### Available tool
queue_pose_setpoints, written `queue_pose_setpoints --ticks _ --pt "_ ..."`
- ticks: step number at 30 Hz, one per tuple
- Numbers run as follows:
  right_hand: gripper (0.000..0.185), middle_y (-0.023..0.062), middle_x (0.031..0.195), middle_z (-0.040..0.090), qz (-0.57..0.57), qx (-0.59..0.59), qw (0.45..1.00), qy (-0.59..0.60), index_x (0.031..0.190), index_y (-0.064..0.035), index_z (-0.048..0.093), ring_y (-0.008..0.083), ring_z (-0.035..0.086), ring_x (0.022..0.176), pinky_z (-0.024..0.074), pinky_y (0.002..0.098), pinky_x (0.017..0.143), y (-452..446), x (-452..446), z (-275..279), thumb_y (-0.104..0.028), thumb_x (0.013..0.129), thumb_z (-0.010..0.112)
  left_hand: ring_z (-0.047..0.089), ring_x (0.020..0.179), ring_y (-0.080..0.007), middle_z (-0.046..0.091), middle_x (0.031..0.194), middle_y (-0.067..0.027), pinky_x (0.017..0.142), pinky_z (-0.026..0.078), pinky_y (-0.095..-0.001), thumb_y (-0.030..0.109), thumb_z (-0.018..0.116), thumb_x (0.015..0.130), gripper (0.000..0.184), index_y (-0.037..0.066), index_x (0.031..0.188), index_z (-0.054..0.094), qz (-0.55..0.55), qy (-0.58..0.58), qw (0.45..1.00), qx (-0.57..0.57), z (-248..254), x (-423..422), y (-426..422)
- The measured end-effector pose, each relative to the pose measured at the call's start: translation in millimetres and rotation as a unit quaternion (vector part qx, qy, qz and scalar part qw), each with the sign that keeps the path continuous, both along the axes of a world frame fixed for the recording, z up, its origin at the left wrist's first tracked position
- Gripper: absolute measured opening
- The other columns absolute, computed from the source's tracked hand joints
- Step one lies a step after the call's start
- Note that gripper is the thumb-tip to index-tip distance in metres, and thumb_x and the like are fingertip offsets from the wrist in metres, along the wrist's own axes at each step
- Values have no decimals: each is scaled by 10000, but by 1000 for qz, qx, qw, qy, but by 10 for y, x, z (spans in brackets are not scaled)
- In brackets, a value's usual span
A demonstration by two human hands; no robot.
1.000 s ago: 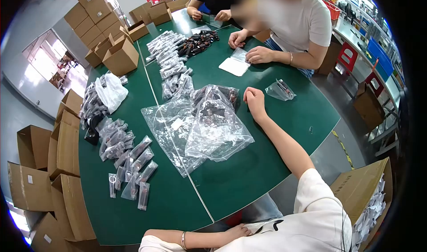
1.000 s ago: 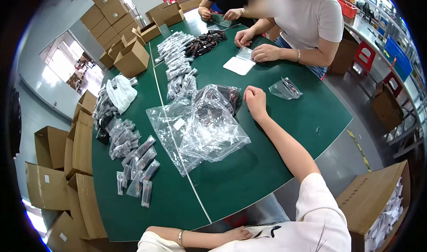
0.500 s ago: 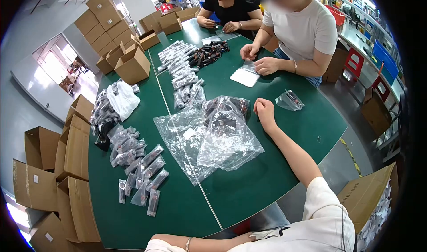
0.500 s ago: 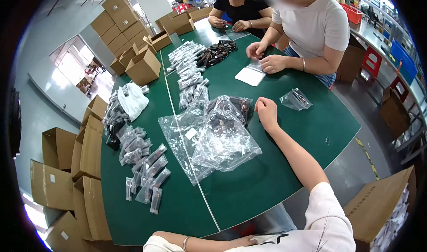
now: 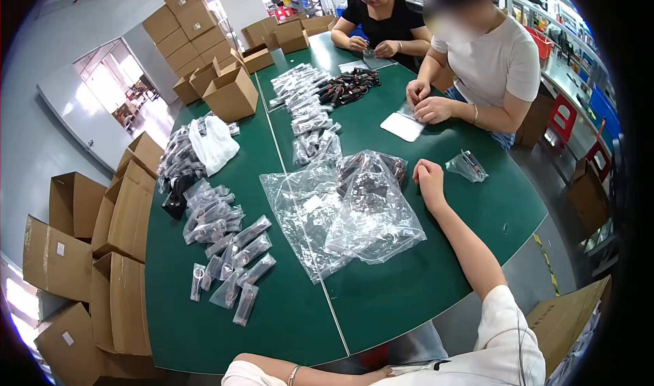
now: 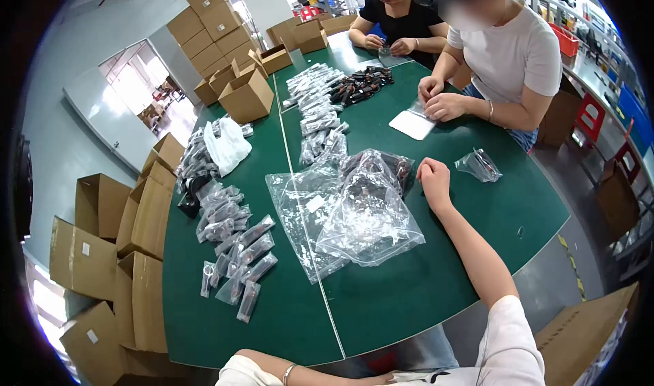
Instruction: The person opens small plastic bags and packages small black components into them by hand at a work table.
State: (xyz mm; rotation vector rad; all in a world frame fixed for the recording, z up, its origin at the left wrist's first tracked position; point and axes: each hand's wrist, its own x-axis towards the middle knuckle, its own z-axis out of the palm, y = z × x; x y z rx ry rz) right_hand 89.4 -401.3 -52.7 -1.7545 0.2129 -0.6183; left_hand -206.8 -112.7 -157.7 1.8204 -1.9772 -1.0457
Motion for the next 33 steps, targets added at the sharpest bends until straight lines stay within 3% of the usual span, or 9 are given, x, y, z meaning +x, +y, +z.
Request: queue_pose_setpoints --ticks 9,13,33 --pt "218 73 473 460 -17 -23 999 -25 577 2 538 141 448 447 335 297 449 -11 40 -78 -78 743 421 550 963 -306 548 1044 -183 862 438 -386 128 411 878 347 0 1193 478 1 -88 995 -50 -11 -47 42" --pt "217 49 509 473 -8 -29 1000 -2 588 19 513 105 454 494 339 258 468 11 20 -49 -46 770 413 553 961 -305 551 1044 -182 861 439 -384 122 415 875 343 -1 1188 482 11 -117 991 -60 0 -48 57" --pt "218 53 523 501 -6 -43 999 -10 604 23 533 105 483 505 368 251 482 20 51 -61 -38 777 415 564 954 -302 564 1044 -178 853 447 -377 95 433 865 325 -6 1166 503 33 -137 987 -72 34 -101 71"
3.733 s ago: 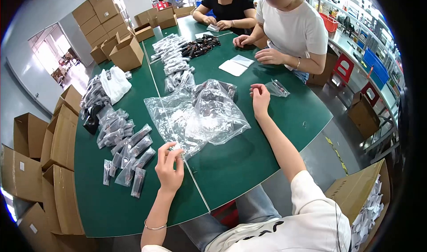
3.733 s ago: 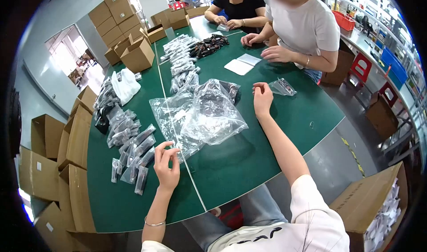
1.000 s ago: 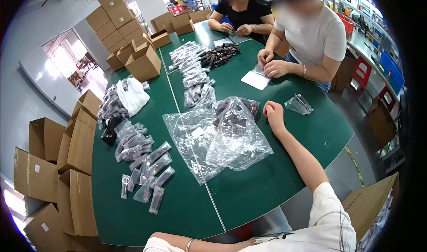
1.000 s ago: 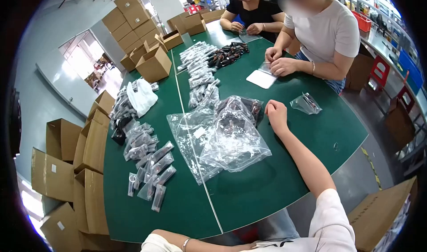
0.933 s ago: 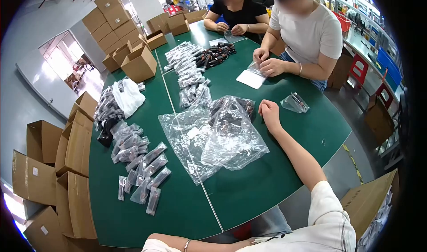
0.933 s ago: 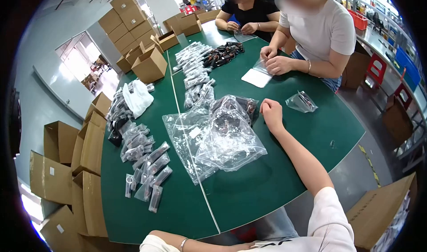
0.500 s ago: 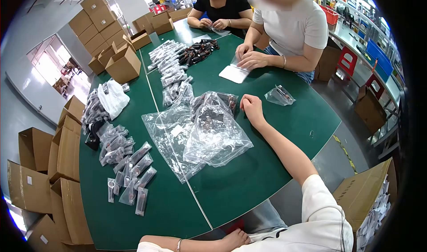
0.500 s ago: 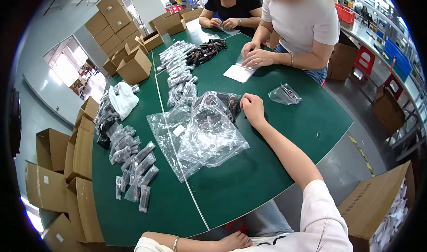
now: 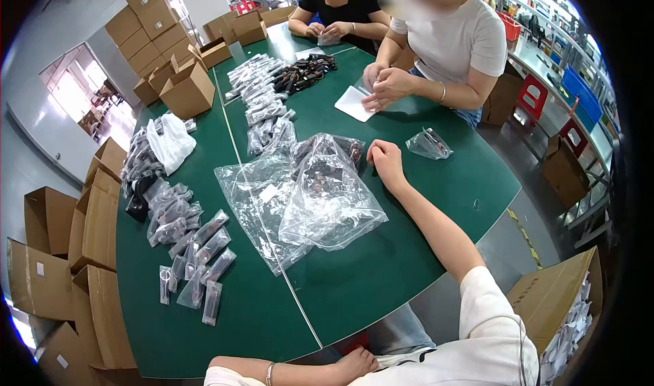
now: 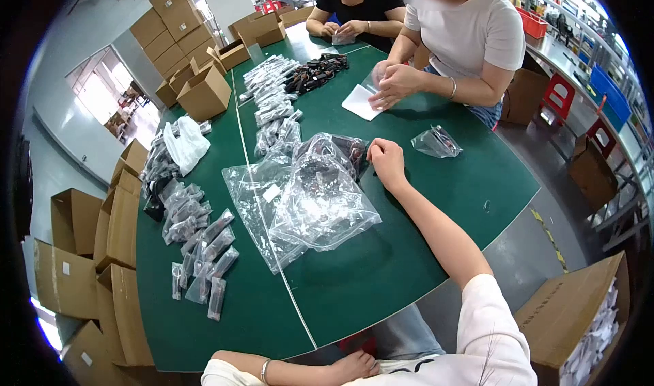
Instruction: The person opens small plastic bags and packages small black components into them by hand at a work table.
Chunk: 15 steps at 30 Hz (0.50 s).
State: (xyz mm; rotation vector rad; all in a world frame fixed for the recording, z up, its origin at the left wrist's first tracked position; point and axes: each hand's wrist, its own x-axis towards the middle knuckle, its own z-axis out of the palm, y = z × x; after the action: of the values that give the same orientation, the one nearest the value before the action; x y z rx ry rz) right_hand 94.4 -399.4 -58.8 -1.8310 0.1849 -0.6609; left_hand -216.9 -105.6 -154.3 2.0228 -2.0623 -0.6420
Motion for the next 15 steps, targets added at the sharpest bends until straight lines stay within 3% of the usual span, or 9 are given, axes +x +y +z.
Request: queue_pose_setpoints --ticks 15 --pt "213 57 542 517 9 6 1000 16 622 30 541 108 494 524 381 248 500 1 -12 14 -31 781 414 572 948 -299 574 1043 -175 847 453 -371 75 446 857 312 -10 1149 519 7 1 1000 1 0 11 -4"
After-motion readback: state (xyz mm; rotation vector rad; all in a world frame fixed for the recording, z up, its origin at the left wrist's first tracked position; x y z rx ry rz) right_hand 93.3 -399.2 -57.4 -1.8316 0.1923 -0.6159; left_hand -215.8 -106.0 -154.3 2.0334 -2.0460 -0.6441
